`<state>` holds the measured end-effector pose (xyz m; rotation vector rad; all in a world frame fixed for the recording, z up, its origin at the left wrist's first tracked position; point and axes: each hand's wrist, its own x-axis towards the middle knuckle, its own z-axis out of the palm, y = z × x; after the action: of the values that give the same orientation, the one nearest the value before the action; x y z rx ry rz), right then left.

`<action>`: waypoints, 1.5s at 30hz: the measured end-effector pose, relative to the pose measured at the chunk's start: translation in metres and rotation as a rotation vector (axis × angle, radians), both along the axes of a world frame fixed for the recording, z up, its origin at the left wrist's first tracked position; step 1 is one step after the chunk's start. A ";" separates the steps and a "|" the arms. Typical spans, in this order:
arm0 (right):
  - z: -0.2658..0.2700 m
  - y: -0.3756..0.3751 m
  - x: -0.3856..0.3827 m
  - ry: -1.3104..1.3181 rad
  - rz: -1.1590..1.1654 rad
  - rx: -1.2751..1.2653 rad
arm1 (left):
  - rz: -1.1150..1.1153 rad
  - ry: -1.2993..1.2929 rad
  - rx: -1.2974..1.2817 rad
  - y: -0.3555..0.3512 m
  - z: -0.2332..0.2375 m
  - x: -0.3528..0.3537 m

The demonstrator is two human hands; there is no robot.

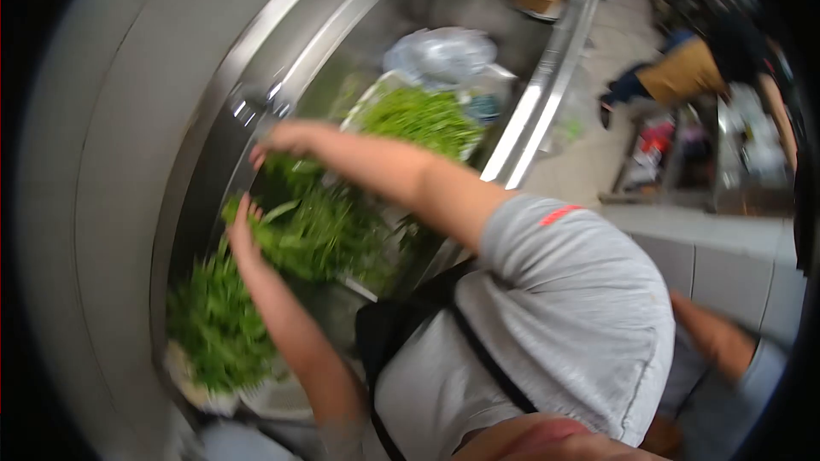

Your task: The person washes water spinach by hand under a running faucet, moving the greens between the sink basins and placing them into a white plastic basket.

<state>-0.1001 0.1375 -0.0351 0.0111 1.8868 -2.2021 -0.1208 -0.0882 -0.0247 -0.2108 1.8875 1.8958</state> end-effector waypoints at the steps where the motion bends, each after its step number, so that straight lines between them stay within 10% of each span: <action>1: 0.006 0.007 0.002 -0.038 0.184 -0.257 | 0.046 0.034 -0.012 0.000 -0.002 -0.002; 24: 0.028 0.021 0.013 -0.134 0.045 -0.420 | 0.150 0.136 -0.063 0.023 0.015 0.013; 34: 0.031 0.004 0.019 0.282 0.020 0.789 | -0.019 -0.132 0.588 0.046 0.008 0.007; 37: 0.033 0.021 0.014 -0.015 0.036 0.442 | -0.199 -0.180 0.809 0.043 0.007 0.011; 45: 0.042 0.011 0.024 0.099 -0.068 0.553 | -0.241 -0.197 1.005 0.053 0.008 0.016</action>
<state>-0.0757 0.1485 0.0073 0.0643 2.5206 -1.6730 -0.1045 -0.0355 -0.0172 0.1455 0.6395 2.2768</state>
